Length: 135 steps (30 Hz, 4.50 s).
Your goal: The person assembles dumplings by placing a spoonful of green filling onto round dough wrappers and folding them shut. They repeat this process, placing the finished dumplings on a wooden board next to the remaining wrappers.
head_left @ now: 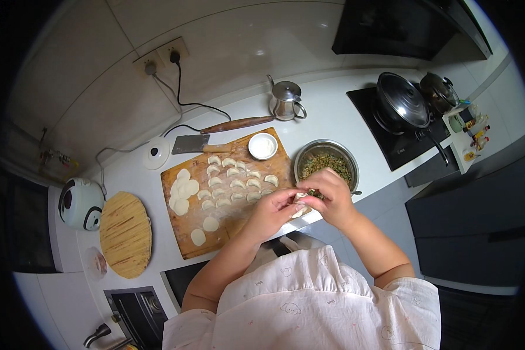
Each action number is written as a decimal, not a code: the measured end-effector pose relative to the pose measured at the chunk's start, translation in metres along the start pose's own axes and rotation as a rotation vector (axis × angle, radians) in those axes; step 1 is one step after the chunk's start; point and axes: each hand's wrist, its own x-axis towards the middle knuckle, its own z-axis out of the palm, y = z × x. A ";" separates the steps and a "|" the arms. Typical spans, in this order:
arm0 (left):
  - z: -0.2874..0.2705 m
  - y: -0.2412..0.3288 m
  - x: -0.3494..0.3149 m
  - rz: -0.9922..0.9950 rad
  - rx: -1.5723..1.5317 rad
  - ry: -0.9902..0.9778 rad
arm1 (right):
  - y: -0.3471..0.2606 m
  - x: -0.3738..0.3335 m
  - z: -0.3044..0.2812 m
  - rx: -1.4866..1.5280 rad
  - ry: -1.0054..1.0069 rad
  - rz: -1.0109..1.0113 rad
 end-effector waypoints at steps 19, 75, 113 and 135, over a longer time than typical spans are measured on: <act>-0.011 0.001 -0.001 0.004 0.007 0.112 | 0.003 -0.008 0.023 0.024 0.022 0.088; -0.232 -0.110 -0.173 0.063 -0.539 1.012 | 0.108 0.035 0.316 -0.371 -0.117 0.436; -0.271 -0.094 -0.213 0.129 -0.611 1.150 | 0.123 0.129 0.464 -0.259 -0.481 0.510; -0.265 -0.098 -0.213 0.090 -0.662 1.137 | 0.107 0.106 0.433 -0.003 -0.467 0.194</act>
